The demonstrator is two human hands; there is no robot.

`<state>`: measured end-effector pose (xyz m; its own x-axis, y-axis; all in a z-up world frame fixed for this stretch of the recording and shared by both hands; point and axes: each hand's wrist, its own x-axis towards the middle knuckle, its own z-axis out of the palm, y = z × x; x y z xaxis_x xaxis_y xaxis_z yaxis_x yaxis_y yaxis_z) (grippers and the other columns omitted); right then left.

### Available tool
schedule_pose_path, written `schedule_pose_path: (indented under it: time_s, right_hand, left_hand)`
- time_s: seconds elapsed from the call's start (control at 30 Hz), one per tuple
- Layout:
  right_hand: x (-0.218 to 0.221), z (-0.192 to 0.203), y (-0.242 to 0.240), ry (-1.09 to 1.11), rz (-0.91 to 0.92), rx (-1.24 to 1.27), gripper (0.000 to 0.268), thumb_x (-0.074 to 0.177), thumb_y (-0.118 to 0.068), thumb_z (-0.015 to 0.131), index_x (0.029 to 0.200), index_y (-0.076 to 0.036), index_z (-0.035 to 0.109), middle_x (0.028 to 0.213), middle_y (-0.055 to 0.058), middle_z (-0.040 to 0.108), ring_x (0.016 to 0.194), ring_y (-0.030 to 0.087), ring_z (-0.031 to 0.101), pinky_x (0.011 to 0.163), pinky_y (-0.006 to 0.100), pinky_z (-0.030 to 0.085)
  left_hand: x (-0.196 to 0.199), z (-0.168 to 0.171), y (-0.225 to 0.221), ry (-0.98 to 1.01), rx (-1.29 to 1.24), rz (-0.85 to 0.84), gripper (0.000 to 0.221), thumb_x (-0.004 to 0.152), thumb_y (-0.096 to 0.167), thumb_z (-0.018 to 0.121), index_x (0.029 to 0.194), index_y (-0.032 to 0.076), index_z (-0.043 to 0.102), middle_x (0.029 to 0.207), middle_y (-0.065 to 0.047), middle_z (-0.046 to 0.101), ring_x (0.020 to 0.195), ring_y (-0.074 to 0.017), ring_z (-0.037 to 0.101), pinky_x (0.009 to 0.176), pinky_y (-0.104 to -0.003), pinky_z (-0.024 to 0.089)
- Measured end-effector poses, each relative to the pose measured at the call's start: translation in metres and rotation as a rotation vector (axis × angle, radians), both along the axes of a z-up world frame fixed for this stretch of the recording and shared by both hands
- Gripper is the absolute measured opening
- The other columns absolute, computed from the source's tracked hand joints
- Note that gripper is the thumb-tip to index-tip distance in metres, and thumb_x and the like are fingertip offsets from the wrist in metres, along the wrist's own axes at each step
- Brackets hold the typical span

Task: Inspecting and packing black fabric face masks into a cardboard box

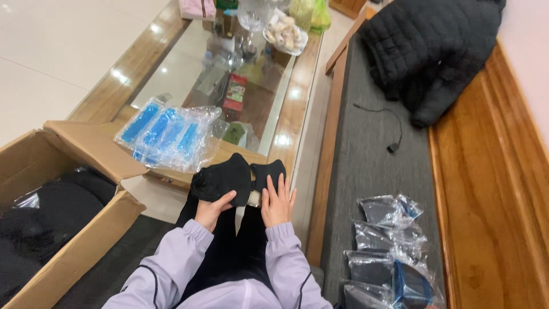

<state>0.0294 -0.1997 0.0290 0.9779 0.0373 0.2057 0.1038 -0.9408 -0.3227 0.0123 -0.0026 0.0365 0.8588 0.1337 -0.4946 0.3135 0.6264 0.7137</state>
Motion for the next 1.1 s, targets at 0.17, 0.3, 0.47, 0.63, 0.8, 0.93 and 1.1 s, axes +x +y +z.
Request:
schedule_pose_path:
  time_s: [0.17, 0.3, 0.47, 0.63, 0.8, 0.93, 1.1]
  right_hand:
    - [-0.011, 0.037, 0.029, -0.246, 0.105, 0.292, 0.05, 0.103, -0.031, 0.057, 0.151, -0.018, 0.053, 0.151, 0.016, 0.05, 0.142, 0.036, 0.044, 0.115, 0.052, 0.034]
    - [-0.028, 0.045, 0.057, -0.087, 0.2, 0.568, 0.068, 0.099, -0.027, 0.067, 0.158, -0.007, 0.039, 0.136, 0.025, 0.059, 0.129, 0.045, 0.055, 0.106, 0.052, 0.046]
    - [-0.029, 0.04, 0.058, -0.037, 0.199, 0.584, 0.068, 0.1, -0.02, 0.063, 0.16, -0.009, 0.035, 0.139, 0.023, 0.06, 0.13, 0.04, 0.056, 0.108, 0.049, 0.046]
    - [-0.031, 0.031, 0.061, 0.009, 0.157, 0.555, 0.066, 0.101, -0.035, 0.054, 0.159, -0.014, 0.032, 0.157, 0.01, 0.05, 0.135, 0.029, 0.054, 0.11, 0.042, 0.043]
    - [-0.032, 0.039, 0.066, -0.231, 0.214, 0.432, 0.06, 0.102, -0.028, 0.056, 0.156, -0.005, 0.039, 0.152, 0.017, 0.05, 0.131, 0.036, 0.05, 0.109, 0.046, 0.044]
    - [-0.032, 0.044, 0.067, -0.281, 0.226, 0.369, 0.06, 0.101, -0.025, 0.056, 0.155, -0.003, 0.039, 0.153, 0.021, 0.047, 0.13, 0.039, 0.049, 0.108, 0.048, 0.042]
    - [-0.036, 0.053, 0.07, -0.368, 0.217, 0.362, 0.05, 0.101, -0.021, 0.057, 0.149, -0.005, 0.05, 0.143, 0.02, 0.053, 0.123, 0.037, 0.053, 0.104, 0.048, 0.046]
  left_hand:
    - [-0.001, 0.002, -0.001, -0.016, 0.019, 0.013, 0.076, 0.07, 0.004, 0.096, 0.138, 0.001, 0.062, 0.127, -0.02, 0.07, 0.104, -0.0369, 0.07, 0.082, -0.054, 0.061]
    - [-0.006, 0.01, -0.001, -0.025, 0.051, -0.049, 0.076, 0.072, 0.007, 0.096, 0.138, -0.004, 0.06, 0.127, -0.022, 0.07, 0.104, -0.0349, 0.07, 0.079, -0.052, 0.062]
    - [-0.004, -0.021, 0.001, -0.032, 0.029, -0.07, 0.076, 0.07, 0.004, 0.097, 0.137, -0.004, 0.061, 0.128, -0.024, 0.069, 0.101, -0.0404, 0.072, 0.075, -0.056, 0.064]
    - [-0.009, -0.015, 0.003, 0.042, 0.018, -0.133, 0.057, 0.076, 0.008, 0.084, 0.131, 0.008, 0.071, 0.126, -0.013, 0.075, 0.111, -0.0265, 0.071, 0.082, -0.04, 0.062]
    - [-0.009, -0.018, 0.002, 0.0, 0.018, -0.121, 0.057, 0.078, 0.007, 0.082, 0.133, 0.008, 0.07, 0.126, -0.012, 0.075, 0.111, -0.0249, 0.07, 0.081, -0.042, 0.062]
    - [-0.007, -0.013, 0.0, -0.023, -0.05, -0.062, 0.056, 0.076, -0.003, 0.082, 0.129, 0.004, 0.069, 0.123, -0.018, 0.075, 0.108, -0.0318, 0.072, 0.08, -0.049, 0.064]
    - [-0.009, -0.011, 0.002, -0.014, -0.033, -0.08, 0.056, 0.077, -0.001, 0.081, 0.131, 0.004, 0.069, 0.125, -0.018, 0.074, 0.11, -0.0319, 0.071, 0.082, -0.048, 0.064]
